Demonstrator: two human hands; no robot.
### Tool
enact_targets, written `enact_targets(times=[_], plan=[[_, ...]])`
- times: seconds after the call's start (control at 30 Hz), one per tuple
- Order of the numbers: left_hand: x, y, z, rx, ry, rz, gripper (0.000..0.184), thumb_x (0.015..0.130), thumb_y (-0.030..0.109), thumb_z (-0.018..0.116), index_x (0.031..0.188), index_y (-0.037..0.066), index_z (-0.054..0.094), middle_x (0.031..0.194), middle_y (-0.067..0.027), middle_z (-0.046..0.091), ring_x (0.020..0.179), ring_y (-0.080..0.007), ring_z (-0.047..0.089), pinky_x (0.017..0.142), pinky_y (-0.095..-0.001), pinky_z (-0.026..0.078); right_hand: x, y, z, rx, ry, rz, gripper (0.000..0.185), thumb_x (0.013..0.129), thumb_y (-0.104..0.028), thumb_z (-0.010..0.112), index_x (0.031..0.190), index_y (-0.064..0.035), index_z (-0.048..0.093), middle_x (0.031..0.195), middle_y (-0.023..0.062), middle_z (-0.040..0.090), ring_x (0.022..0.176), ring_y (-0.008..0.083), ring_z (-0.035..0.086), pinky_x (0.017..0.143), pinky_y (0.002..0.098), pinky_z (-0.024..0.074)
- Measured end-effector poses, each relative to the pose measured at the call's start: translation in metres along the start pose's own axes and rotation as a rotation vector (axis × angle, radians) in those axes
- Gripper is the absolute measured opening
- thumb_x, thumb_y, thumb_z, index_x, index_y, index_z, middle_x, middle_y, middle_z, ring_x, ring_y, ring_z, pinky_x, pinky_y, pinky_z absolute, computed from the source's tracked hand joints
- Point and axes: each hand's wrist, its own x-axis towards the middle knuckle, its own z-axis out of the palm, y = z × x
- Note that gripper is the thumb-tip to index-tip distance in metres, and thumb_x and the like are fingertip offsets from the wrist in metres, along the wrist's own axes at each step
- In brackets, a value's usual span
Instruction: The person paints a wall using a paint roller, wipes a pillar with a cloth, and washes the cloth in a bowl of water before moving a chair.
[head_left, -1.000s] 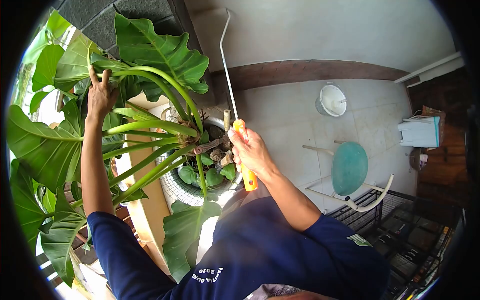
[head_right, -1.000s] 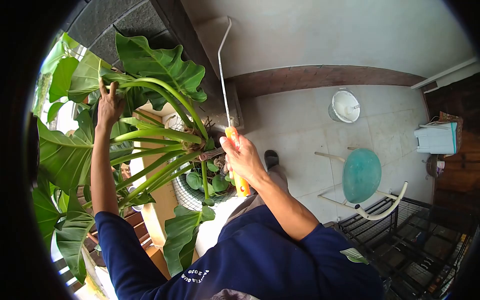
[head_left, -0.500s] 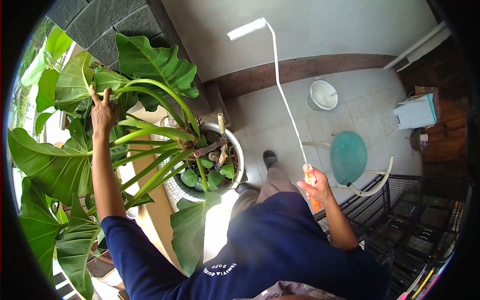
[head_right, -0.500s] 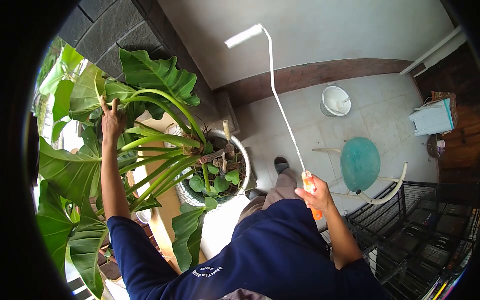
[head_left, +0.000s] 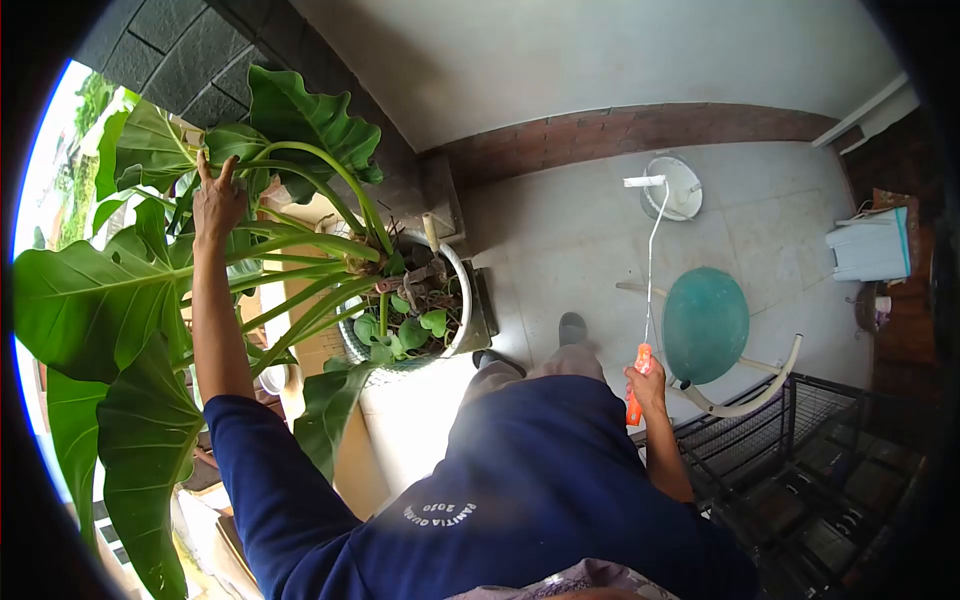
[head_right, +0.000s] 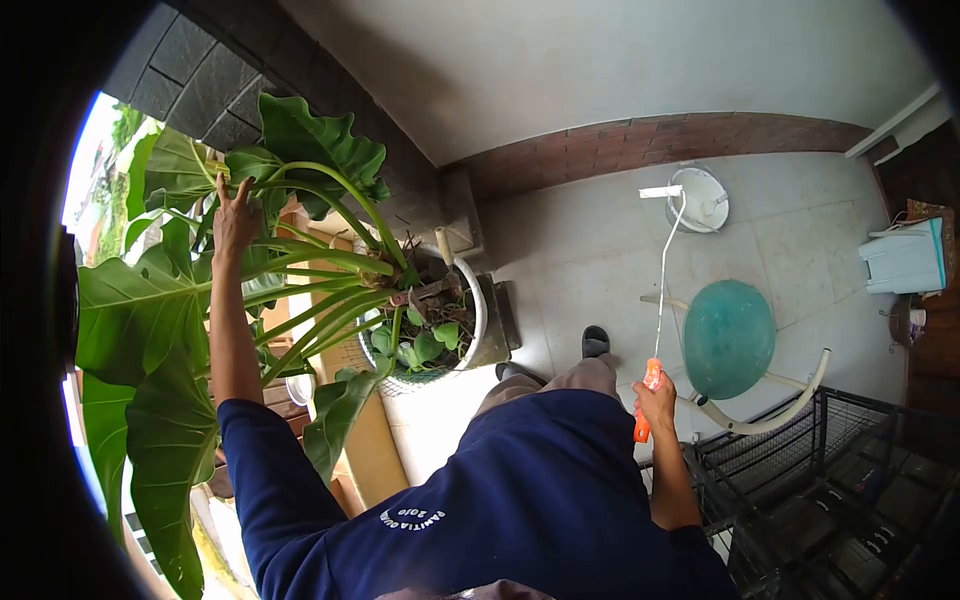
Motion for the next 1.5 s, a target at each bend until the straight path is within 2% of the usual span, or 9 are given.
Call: enact_targets(times=[0.3, 0.43, 0.57, 0.93, 1.07, 1.17, 1.33, 1.4, 1.5], plan=[[0.023, 0.081, -0.049, -0.18, -0.04, 0.159, 0.055, 0.074, 0.016, 0.067, 0.129, 0.018, 0.056, 0.148, -0.0219, 0.036, 0.087, -0.0377, 0.066, 0.079, -0.0475, 0.053, 0.057, 0.024, -0.079, 0.054, -0.046, 0.099, 0.019, 0.077, -0.003, 0.063, 0.086, -0.0039, 0.047, 0.063, 0.0069, 0.053, 0.044, 0.0165, 0.054, 0.035, 0.033, 0.0481], [0.03, 0.119, -0.071, -0.241, -0.062, 0.19, 0.042, 0.072, 0.015, 0.067, 0.114, 0.014, 0.064, 0.108, -0.0182, 0.066, 0.088, -0.0345, 0.067, 0.078, -0.0449, 0.053, 0.063, 0.0, -0.104, 0.07, -0.038, 0.092, 0.021, 0.077, -0.005, 0.064, 0.089, -0.0033, 0.047, 0.062, 0.0069, 0.051, 0.045, 0.0171, 0.054, 0.037, 0.0333, 0.048], [0.033, 0.152, -0.083, -0.342, -0.03, 0.174, 0.028, 0.073, 0.017, 0.067, 0.101, 0.013, 0.068, 0.078, -0.0141, 0.068, 0.076, -0.0333, 0.067, 0.072, -0.0425, 0.054, 0.078, 0.006, -0.113, 0.067, -0.007, 0.053, 0.02, 0.078, -0.006, 0.064, 0.09, -0.003, 0.047, 0.064, 0.0072, 0.052, 0.045, 0.0166, 0.054, 0.037, 0.0321, 0.0479], [-0.009, 0.277, -0.056, -1.004, -0.114, 0.164, 0.03, 0.077, 0.017, 0.065, 0.101, 0.0, 0.065, 0.071, -0.0163, 0.066, 0.066, -0.0233, 0.068, 0.065, -0.0329, 0.053, 0.074, 0.025, -0.107, -0.056, 0.184, -0.06, 0.02, 0.079, -0.007, 0.066, 0.09, -0.0013, 0.049, 0.066, 0.0077, 0.054, 0.046, 0.0173, 0.057, 0.04, 0.0321, 0.0486], [-0.068, 0.33, -0.011, -1.132, -0.374, 0.103, 0.036, 0.076, 0.021, 0.066, 0.104, -0.001, 0.065, 0.072, -0.018, 0.066, 0.067, -0.0241, 0.067, 0.067, -0.0342, 0.053, 0.065, 0.023, -0.104, -0.17, 0.309, -0.141, 0.024, 0.08, -0.008, 0.066, 0.096, 0.0, 0.051, 0.065, 0.0075, 0.054, 0.045, 0.0174, 0.056, 0.04, 0.0321, 0.0477], [-0.12, 0.37, 0.024, -1.161, -0.626, 0.049, 0.039, 0.077, 0.023, 0.068, 0.107, -0.001, 0.064, 0.079, -0.0159, 0.068, 0.073, -0.0203, 0.065, 0.069, -0.0331, 0.052, 0.113, 0.104, -0.107, -0.376, 0.488, -0.414, 0.027, 0.079, -0.008, 0.067, 0.1, -0.0008, 0.052, 0.069, 0.0091, 0.055, 0.044, 0.017, 0.057, 0.041, 0.0318, 0.0463], [-0.214, 0.412, 0.094, -1.092, -1.027, -0.028, 0.043, 0.078, 0.022, 0.069, 0.115, 0.001, 0.063, 0.073, -0.0107, 0.066, 0.063, -0.0194, 0.063, 0.059, -0.0315, 0.051, 0.104, 0.031, -0.102, -0.398, 0.51, -0.35, 0.051, 0.076, -0.014, 0.065, 0.121, 0.0045, 0.054, 0.106, 0.0263, 0.063, 0.098, 0.043, 0.061, 0.085, 0.0471, 0.0489], [-0.22, 0.431, 0.07, -0.972, -1.245, -0.223, 0.033, 0.08, 0.015, 0.068, 0.109, -0.001, 0.065, 0.081, -0.0127, 0.069, 0.07, -0.0176, 0.069, 0.063, -0.031, 0.055, 0.135, 0.026, -0.105, -0.415, 0.511, -0.276, 0.056, 0.077, -0.017, 0.064, 0.127, 0.004, 0.051, 0.108, 0.0265, 0.063, 0.097, 0.0439, 0.062, 0.084, 0.0482, 0.05], [-0.27, 0.423, 0.12, -0.904, -1.275, 0.128, 0.027, 0.081, 0.021, 0.064, 0.101, 0.003, 0.065, 0.084, -0.0109, 0.069, 0.075, -0.0199, 0.068, 0.064, -0.0335, 0.054, 0.186, 0.006, -0.108, -0.422, 0.525, -0.241, 0.057, 0.078, -0.019, 0.063, 0.128, 0.003, 0.05, 0.106, 0.0261, 0.064, 0.095, 0.0444, 0.062, 0.083, 0.0491, 0.0505]])
